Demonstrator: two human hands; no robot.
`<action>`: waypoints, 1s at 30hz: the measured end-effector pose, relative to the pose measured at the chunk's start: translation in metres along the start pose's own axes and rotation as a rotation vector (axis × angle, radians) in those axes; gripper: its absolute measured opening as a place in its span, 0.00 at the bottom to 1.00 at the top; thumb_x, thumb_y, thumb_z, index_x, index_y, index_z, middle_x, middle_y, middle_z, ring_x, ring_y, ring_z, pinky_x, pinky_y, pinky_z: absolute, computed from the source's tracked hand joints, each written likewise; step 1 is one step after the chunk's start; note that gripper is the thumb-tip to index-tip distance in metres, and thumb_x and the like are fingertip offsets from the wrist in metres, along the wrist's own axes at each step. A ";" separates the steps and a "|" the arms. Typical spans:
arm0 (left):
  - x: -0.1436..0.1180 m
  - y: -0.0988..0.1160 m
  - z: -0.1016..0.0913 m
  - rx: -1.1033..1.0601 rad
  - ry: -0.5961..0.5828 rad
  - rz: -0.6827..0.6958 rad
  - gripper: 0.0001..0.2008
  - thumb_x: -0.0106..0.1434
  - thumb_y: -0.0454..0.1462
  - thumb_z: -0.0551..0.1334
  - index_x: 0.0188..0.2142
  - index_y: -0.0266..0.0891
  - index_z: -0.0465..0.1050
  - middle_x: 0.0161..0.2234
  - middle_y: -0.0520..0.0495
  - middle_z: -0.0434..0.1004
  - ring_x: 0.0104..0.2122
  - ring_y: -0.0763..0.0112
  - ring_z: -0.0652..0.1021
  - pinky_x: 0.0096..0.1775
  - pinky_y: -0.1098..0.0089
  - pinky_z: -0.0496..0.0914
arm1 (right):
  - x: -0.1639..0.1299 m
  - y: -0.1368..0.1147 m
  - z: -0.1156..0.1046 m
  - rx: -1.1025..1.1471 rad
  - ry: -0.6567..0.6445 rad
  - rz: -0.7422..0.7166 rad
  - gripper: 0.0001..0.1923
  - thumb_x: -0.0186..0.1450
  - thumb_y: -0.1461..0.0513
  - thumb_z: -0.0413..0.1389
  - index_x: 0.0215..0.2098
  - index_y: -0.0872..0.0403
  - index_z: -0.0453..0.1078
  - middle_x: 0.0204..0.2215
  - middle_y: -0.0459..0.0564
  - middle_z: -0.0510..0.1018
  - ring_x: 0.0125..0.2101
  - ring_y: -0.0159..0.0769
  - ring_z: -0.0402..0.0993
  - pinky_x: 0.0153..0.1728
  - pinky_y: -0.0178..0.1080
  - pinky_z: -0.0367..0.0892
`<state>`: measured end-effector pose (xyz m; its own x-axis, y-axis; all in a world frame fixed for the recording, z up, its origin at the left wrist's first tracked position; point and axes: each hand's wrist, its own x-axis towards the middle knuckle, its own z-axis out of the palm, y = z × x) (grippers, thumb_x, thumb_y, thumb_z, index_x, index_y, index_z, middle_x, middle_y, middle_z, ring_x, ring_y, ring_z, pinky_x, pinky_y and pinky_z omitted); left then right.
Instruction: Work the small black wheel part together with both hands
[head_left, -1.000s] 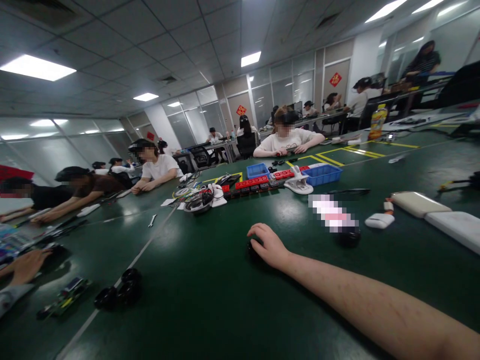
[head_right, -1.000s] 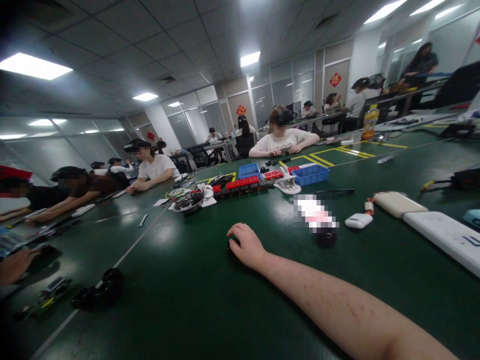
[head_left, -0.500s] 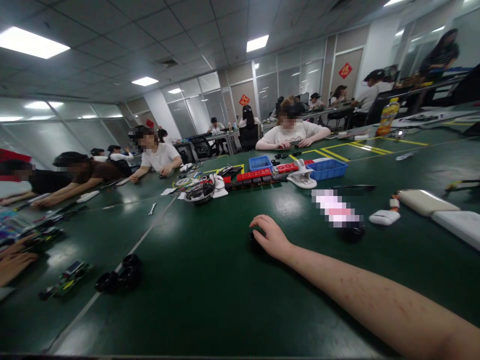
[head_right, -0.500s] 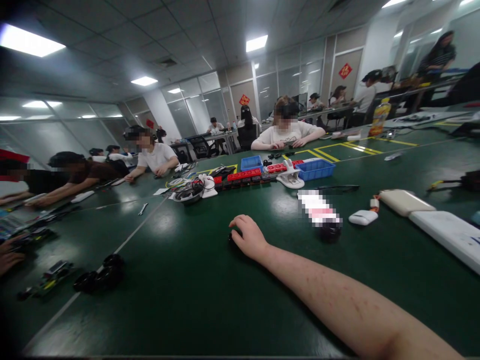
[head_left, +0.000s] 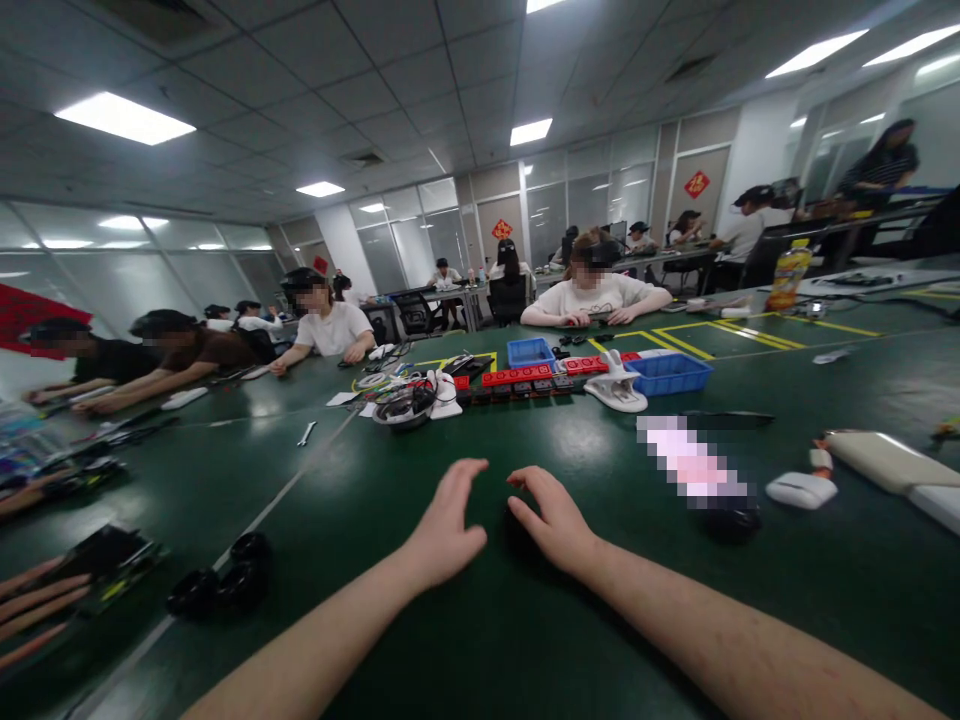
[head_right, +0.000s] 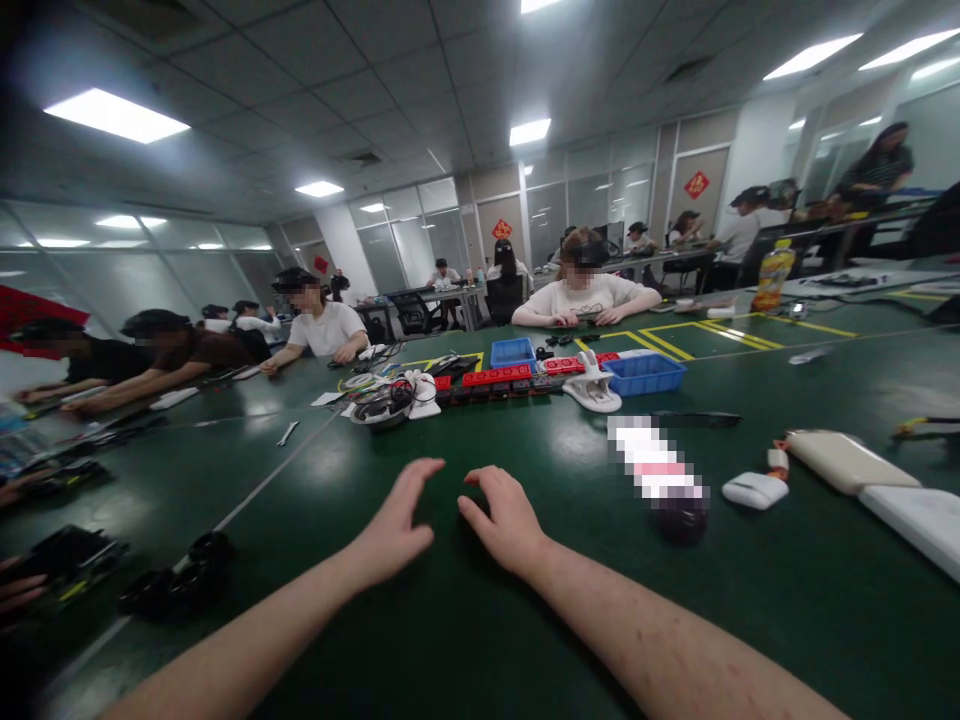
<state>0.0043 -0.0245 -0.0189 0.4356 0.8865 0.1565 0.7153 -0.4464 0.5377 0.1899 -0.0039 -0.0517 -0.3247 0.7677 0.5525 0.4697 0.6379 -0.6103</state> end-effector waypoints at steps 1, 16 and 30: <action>0.002 0.000 0.006 0.028 -0.082 0.002 0.35 0.52 0.43 0.63 0.57 0.42 0.50 0.58 0.41 0.49 0.56 0.55 0.56 0.54 0.52 0.53 | 0.000 0.001 0.002 -0.005 -0.002 0.013 0.12 0.61 0.58 0.48 0.41 0.54 0.62 0.35 0.51 0.69 0.37 0.37 0.65 0.39 0.42 0.62; 0.041 -0.019 0.038 0.046 -0.006 -0.017 0.16 0.44 0.42 0.65 0.32 0.39 0.67 0.34 0.49 0.66 0.36 0.65 0.67 0.40 0.64 0.64 | 0.012 0.002 0.012 -0.194 -0.129 0.184 0.13 0.50 0.58 0.58 0.31 0.53 0.61 0.29 0.49 0.67 0.32 0.38 0.62 0.33 0.42 0.61; 0.043 -0.031 0.033 -0.035 -0.154 0.223 0.27 0.42 0.42 0.67 0.43 0.41 0.66 0.42 0.48 0.67 0.45 0.62 0.67 0.55 0.57 0.51 | 0.006 -0.012 0.000 0.025 -0.238 -0.255 0.15 0.50 0.72 0.44 0.24 0.48 0.67 0.28 0.40 0.76 0.41 0.36 0.68 0.54 0.49 0.46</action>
<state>0.0193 0.0232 -0.0564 0.6599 0.7367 0.1475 0.5746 -0.6213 0.5327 0.1821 -0.0072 -0.0409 -0.6129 0.5742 0.5428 0.3297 0.8101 -0.4848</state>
